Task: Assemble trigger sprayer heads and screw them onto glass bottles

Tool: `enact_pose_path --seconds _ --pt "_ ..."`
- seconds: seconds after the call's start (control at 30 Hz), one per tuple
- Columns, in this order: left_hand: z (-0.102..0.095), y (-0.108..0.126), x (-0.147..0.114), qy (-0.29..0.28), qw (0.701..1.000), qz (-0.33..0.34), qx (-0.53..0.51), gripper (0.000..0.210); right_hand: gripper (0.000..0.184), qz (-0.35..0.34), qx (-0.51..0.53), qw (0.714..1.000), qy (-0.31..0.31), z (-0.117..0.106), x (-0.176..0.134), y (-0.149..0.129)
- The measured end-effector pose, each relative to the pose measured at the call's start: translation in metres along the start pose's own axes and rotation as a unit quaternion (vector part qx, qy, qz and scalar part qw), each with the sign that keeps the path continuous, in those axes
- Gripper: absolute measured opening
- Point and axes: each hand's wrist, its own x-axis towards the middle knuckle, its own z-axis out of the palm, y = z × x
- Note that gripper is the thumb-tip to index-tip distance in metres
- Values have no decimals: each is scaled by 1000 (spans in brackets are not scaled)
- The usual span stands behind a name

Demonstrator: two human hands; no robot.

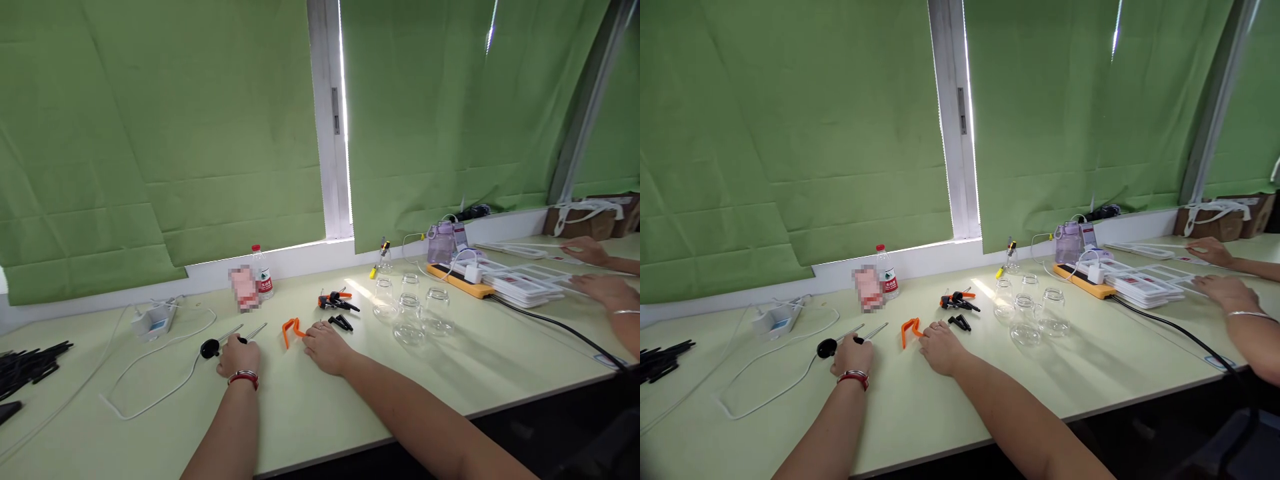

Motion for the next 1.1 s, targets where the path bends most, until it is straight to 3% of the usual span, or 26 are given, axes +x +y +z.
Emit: enact_pose_path --seconds 0.2,0.4,0.5,0.63,0.77,0.87,1.03,1.1 --pt "8 -8 6 28 998 -17 -56 26 20 -19 -5 999 36 0 -2 2" --pt "10 -3 4 60 991 24 -116 42 25 -43 -31 991 120 8 2 11" --pt "12 2 1 73 982 73 -155 52 27 -5 -10 981 192 10 2 18" --pt "13 6 -5 62 972 146 -171 38 25 79 71 952 286 1 -2 29" --pt "10 13 -15 12 965 178 -191 30 23 172 202 912 314 -14 -7 38" --pt "6 19 -24 -60 953 204 -216 29 26 268 335 850 306 -22 -8 44" --pt "0 26 -40 -192 923 217 -254 33 48 412 560 642 323 -34 -11 48" --pt "-1 28 -47 -234 909 231 -258 34 48 435 610 583 315 -39 -16 46"
